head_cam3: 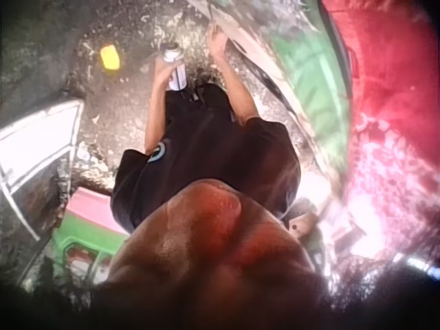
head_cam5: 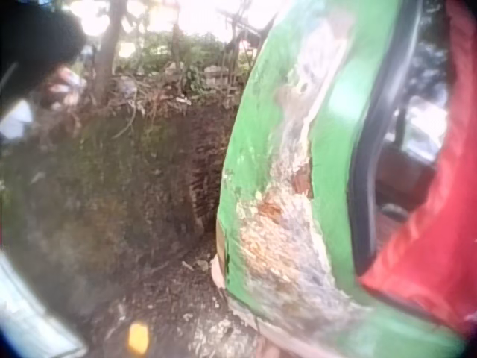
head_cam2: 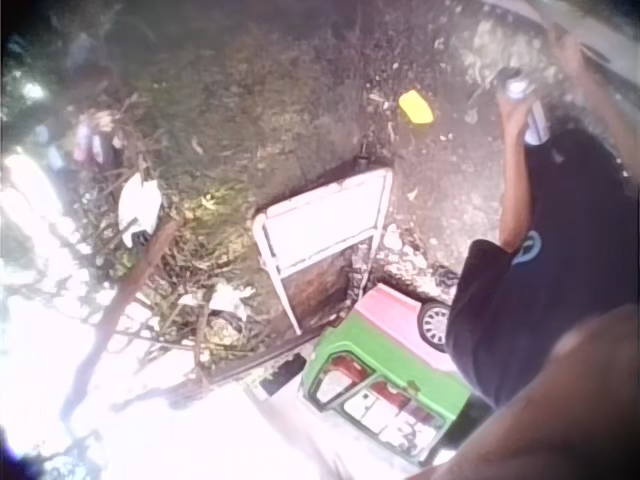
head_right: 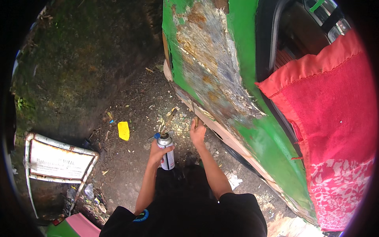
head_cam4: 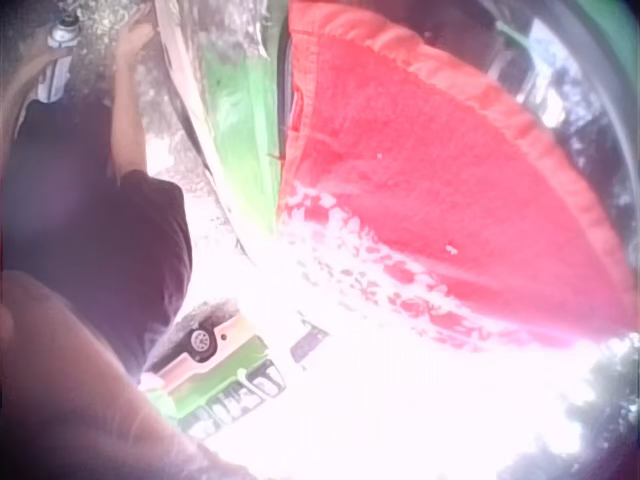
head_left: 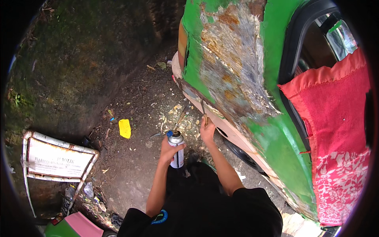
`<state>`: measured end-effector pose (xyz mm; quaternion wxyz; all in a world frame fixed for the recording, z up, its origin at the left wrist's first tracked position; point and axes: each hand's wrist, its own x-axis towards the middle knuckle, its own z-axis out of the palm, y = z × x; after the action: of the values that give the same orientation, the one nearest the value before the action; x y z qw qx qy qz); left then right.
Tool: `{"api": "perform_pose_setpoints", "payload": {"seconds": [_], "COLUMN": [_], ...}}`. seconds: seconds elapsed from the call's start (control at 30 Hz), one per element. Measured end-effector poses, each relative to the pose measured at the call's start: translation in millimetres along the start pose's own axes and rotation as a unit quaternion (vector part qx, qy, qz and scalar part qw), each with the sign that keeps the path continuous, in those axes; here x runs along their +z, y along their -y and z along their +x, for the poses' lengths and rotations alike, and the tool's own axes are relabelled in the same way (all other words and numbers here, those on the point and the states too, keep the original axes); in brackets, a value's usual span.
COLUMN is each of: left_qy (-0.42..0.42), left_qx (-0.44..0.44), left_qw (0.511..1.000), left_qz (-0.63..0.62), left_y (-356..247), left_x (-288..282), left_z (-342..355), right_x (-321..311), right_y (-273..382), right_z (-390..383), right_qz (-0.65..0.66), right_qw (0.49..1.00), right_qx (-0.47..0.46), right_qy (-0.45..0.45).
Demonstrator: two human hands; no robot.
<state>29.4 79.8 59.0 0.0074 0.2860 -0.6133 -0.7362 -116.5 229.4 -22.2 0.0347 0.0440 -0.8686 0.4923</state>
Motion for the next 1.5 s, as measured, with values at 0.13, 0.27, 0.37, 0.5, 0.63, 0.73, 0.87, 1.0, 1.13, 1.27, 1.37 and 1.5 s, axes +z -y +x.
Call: {"api": "perform_pose_setpoints", "payload": {"seconds": [0.13, 0.27, 0.37, 0.5, 0.63, 0.73, 0.87, 1.0, 1.13, 1.27, 1.37, 1.5], "left_qy": [-0.022, -0.019, -0.039, -0.038, -0.025, -0.035, -0.003, -0.023, -0.029, -0.009, 0.010, 0.026], "left_qx": [0.004, 0.010, 0.012, 0.026, 0.017, 0.008, -0.013, -0.006, 0.005, 0.003, -0.015, -0.037], "left_qw": [1.000, 1.000, 0.999, 0.999, 0.999, 0.999, 0.999, 0.999, 1.000, 1.000, 1.000, 0.998], "left_qz": [-0.014, 0.001, 0.020, -0.018, -0.018, -0.028, -0.045, -0.033, 0.001, -0.003, -0.002, -0.036], "left_y": [6, 10, -11, 4, 11, 5, 8, 8, 16, 13, 18, 31], "left_x": [-9, -4, 5, -8, -9, -1, -8, -6, -6, 4, 14, 23], "left_z": [-10, -4, -15, -16, -7, -7, -10, -7, -4, 3, 17, 34], "right_x": [-16, 0, 14, -8, 2, 11, -4, -15, -19, -29, -35, -43], "right_y": [16, -4, 7, 10, 8, 20, 13, -9, 2, 23, 20, 8], "right_z": [-17, 11, 17, -15, 3, 11, -21, -23, -23, -29, -36, -35], "right_qz": [0.017, 0.002, 0.009, 0.037, 0.009, 0.016, 0.023, 0.057, 0.225, 0.285, 0.297, 0.303], "right_qw": [0.997, 1.000, 0.999, 0.999, 1.000, 1.000, 1.000, 0.998, 0.957, 0.929, 0.922, 0.914], "right_qx": [0.071, -0.021, -0.036, 0.035, -0.008, 0.006, 0.008, 0.024, 0.153, 0.196, 0.206, 0.222], "right_qy": [0.010, -0.006, -0.010, -0.008, -0.011, -0.004, -0.013, 0.019, 0.103, 0.132, 0.139, 0.153]}}
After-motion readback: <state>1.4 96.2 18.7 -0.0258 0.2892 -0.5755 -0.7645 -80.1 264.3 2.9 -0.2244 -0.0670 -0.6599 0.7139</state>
